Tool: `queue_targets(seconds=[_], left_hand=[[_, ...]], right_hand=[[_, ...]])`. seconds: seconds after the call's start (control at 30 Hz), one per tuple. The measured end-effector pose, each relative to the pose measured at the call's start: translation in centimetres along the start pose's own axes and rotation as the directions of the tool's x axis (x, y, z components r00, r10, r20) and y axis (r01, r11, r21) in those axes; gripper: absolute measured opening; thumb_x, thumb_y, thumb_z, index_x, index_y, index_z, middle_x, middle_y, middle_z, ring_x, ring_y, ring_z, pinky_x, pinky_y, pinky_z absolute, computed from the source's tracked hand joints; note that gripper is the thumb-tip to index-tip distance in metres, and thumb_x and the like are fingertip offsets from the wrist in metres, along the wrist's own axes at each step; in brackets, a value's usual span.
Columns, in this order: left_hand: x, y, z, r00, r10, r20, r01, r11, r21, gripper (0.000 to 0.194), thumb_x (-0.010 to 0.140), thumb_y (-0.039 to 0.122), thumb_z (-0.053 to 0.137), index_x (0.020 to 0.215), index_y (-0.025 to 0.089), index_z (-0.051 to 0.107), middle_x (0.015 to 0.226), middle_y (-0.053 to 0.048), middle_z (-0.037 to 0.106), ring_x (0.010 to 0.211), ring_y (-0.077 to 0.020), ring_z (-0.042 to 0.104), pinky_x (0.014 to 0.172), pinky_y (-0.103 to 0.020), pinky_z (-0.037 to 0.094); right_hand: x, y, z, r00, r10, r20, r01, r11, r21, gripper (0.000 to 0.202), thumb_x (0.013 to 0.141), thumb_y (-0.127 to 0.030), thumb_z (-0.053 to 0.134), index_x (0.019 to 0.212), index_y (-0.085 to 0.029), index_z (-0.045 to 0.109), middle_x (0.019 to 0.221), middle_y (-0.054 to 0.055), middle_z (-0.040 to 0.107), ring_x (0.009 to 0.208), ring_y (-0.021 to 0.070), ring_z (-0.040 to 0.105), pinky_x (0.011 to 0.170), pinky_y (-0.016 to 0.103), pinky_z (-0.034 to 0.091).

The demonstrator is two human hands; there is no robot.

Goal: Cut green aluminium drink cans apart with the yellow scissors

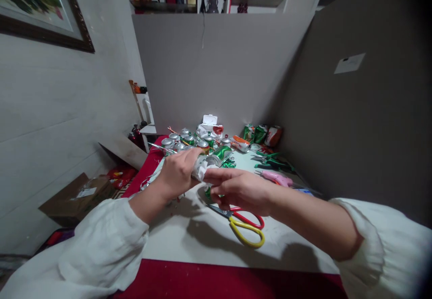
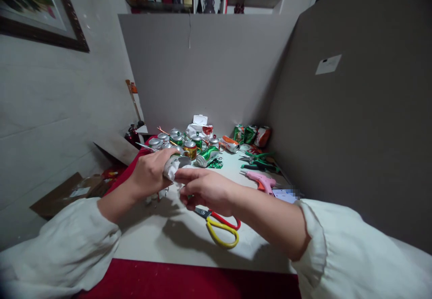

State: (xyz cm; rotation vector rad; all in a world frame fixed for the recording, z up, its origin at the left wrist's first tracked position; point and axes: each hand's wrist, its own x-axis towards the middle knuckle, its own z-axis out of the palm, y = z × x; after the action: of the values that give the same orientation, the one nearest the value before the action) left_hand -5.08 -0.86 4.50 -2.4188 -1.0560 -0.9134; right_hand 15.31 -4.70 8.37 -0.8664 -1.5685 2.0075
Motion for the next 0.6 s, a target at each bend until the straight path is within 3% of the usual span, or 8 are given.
queue_targets(seconds=[0.1,0.2,0.3,0.43,0.6], left_hand=[[0.0,-0.2,0.4,0.996,-0.014,-0.093,0.017,0.999,0.031,0.038,0.086,0.035,0.059,0.117,0.013,0.052,0.105,-0.015,0.071,0.093,-0.0288,0.070,0.076,-0.036,0.053],[0.0,-0.5,1.0,0.988,0.004,-0.153,0.007,0.998,0.068,0.039,0.088,0.035,0.059,0.118,0.014,0.050,0.110,-0.016,0.070,0.097,-0.0289,0.070,0.079,-0.035,0.053],[0.0,-0.9,1.7,0.987,0.023,-0.156,-0.009,0.996,0.089,0.037,0.088,0.033,0.057,0.119,0.013,0.050,0.112,-0.018,0.070,0.100,-0.0292,0.069,0.080,-0.035,0.053],[0.1,-1.5,2.4,0.990,0.003,-0.143,0.012,0.995,0.104,0.040,0.088,0.038,0.056,0.118,0.013,0.051,0.112,-0.017,0.070,0.098,-0.0291,0.070,0.079,-0.035,0.054],[0.3,-2.2,2.5,0.991,-0.089,-0.099,0.102,0.986,0.133,0.045,0.084,0.041,0.060,0.119,0.013,0.053,0.109,-0.015,0.071,0.095,-0.0293,0.070,0.075,-0.035,0.054]], right_hand=[[0.8,0.0,-0.3,0.998,-0.046,-0.040,0.048,0.998,0.049,0.031,0.075,-0.006,0.052,0.101,-0.016,0.064,0.087,0.004,0.059,0.060,0.0094,0.049,0.053,0.023,0.039],[2.2,0.1,-0.9,0.988,-0.095,-0.119,0.086,0.993,-0.078,0.013,0.078,-0.012,0.056,0.086,-0.015,0.065,0.060,-0.004,0.049,0.052,0.0092,0.045,0.050,0.021,0.037],[3.9,0.3,-1.3,0.972,-0.145,-0.187,0.117,0.981,-0.153,0.001,0.073,-0.015,0.065,0.072,-0.015,0.064,0.050,-0.007,0.046,0.045,0.0066,0.037,0.044,0.020,0.029],[5.3,0.3,-1.6,0.936,-0.217,-0.276,0.170,0.968,-0.185,0.016,0.061,-0.016,0.076,0.064,-0.016,0.060,0.050,-0.009,0.051,0.044,0.0038,0.034,0.044,0.019,0.023],[6.1,0.0,-2.1,0.896,-0.282,-0.342,0.237,0.957,-0.170,0.025,0.054,-0.016,0.080,0.066,-0.016,0.059,0.056,-0.006,0.058,0.052,0.0068,0.048,0.054,0.021,0.037]])
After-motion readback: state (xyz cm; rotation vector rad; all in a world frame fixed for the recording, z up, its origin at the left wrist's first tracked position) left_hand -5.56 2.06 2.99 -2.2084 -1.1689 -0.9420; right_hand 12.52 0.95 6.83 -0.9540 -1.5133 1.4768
